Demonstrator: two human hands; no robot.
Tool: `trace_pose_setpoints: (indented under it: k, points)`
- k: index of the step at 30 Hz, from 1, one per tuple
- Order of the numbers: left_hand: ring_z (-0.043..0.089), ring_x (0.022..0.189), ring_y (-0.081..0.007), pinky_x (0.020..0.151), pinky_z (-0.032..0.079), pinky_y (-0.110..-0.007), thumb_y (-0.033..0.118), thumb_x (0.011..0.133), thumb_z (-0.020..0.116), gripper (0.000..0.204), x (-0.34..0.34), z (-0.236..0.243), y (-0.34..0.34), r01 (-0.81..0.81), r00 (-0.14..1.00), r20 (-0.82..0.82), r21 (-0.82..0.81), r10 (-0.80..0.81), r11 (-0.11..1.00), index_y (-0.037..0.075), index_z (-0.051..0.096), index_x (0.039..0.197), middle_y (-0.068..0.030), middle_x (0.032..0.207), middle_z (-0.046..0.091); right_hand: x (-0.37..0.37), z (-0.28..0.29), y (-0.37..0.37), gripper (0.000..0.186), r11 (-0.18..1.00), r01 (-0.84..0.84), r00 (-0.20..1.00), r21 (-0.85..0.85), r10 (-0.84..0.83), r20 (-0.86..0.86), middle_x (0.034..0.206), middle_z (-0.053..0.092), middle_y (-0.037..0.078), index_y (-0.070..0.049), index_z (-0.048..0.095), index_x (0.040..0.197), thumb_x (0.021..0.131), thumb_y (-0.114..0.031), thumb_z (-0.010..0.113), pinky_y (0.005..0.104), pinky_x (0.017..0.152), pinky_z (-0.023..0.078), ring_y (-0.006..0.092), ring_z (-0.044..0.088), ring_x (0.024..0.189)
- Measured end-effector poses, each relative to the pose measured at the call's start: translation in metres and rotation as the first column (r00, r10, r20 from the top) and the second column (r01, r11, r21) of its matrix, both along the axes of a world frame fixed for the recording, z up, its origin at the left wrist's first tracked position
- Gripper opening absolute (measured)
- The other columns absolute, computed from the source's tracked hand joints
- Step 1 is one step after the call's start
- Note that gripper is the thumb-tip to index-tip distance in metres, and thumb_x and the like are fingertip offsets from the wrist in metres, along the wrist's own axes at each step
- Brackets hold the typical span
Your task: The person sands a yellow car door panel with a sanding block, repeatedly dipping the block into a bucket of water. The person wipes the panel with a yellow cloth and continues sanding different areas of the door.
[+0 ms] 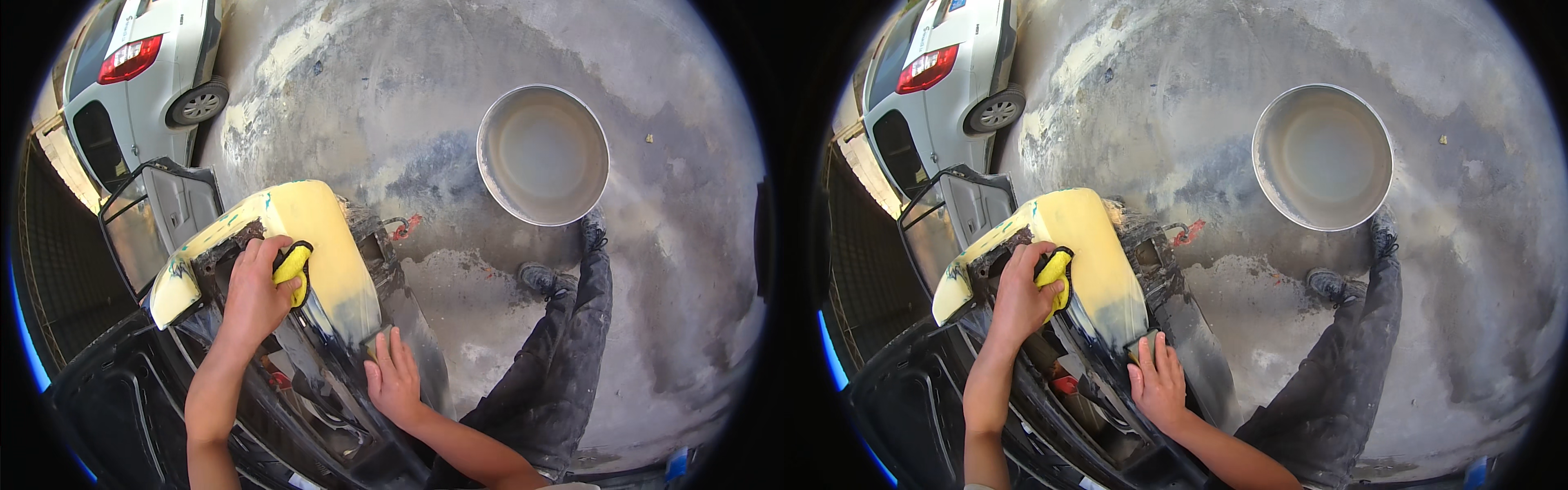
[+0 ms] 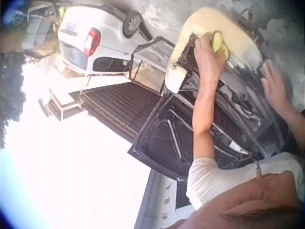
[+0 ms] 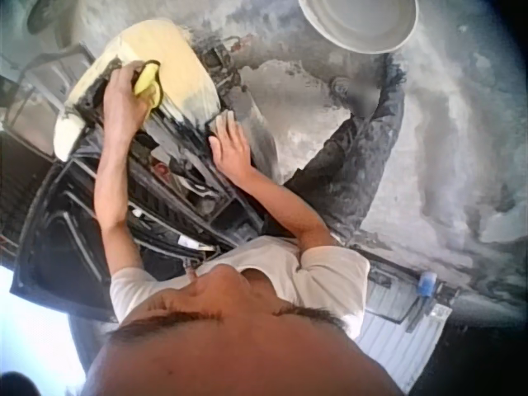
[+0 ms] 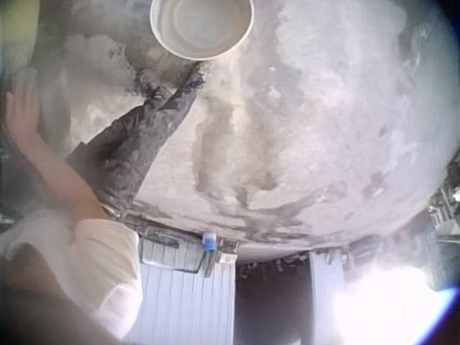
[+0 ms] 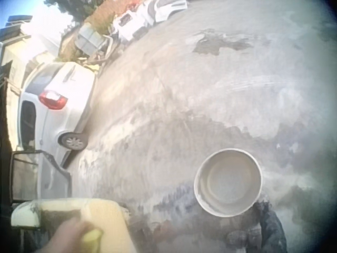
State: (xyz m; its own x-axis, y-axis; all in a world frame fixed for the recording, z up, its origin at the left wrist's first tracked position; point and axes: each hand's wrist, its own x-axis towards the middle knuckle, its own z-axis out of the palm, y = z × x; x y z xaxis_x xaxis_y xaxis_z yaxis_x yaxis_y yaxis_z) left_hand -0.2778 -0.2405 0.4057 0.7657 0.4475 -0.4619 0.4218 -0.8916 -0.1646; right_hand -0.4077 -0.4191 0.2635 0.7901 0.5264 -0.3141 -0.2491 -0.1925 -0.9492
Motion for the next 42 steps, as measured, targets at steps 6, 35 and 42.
trace_pose_setpoints:
  k: [6, 35, 42]
  points:
    - [0.058, 0.103, -0.0399, 0.092, 0.046, -0.046, 0.005, 0.075, 0.078, 0.049, 0.005, 0.002, 0.002, -0.103, 0.991, -0.086, -0.015, 0.102, 0.995, 0.007, 0.058, 0.119, -0.0163, 0.106, 0.058, 0.043, -0.044, 0.06, 0.051, 0.998, 0.02, 0.974, -0.061, -0.034, -0.226, 0.137, 0.05, 0.035, 0.002, 0.05, 0.14, 0.102, -0.031, 0.048, 0.0476, 0.102, 0.044, 0.0494, 0.054, 0.117]
    - [0.066, 0.075, -0.038, 0.07, 0.053, -0.041, 0.002, 0.071, 0.06, 0.015, -0.027, 0.023, -0.027, -0.184, 0.982, 0.022, -0.106, 0.187, 0.977, -0.001, 0.069, 0.083, -0.0185, 0.079, 0.066, 0.038, -0.011, 0.041, 0.049, 0.999, 0.045, 0.985, 0.003, -0.045, 0.166, 0.141, 0.047, 0.034, 0.001, 0.052, 0.138, 0.095, -0.021, 0.06, 0.0515, 0.1, 0.044, 0.0516, 0.054, 0.115]
    - [0.065, 0.073, -0.037, 0.069, 0.053, -0.039, 0.001, 0.072, 0.059, 0.016, -0.027, 0.024, -0.026, -0.199, 0.977, 0.042, -0.14, 0.207, 0.97, -0.002, 0.069, 0.084, -0.0184, 0.078, 0.064, 0.015, -0.004, 0.016, 0.055, 0.992, 0.031, 0.979, 0.121, -0.055, 0.197, 0.142, 0.047, 0.031, -0.003, 0.052, 0.14, 0.091, -0.024, 0.067, 0.0509, 0.093, 0.046, 0.0459, 0.054, 0.115]
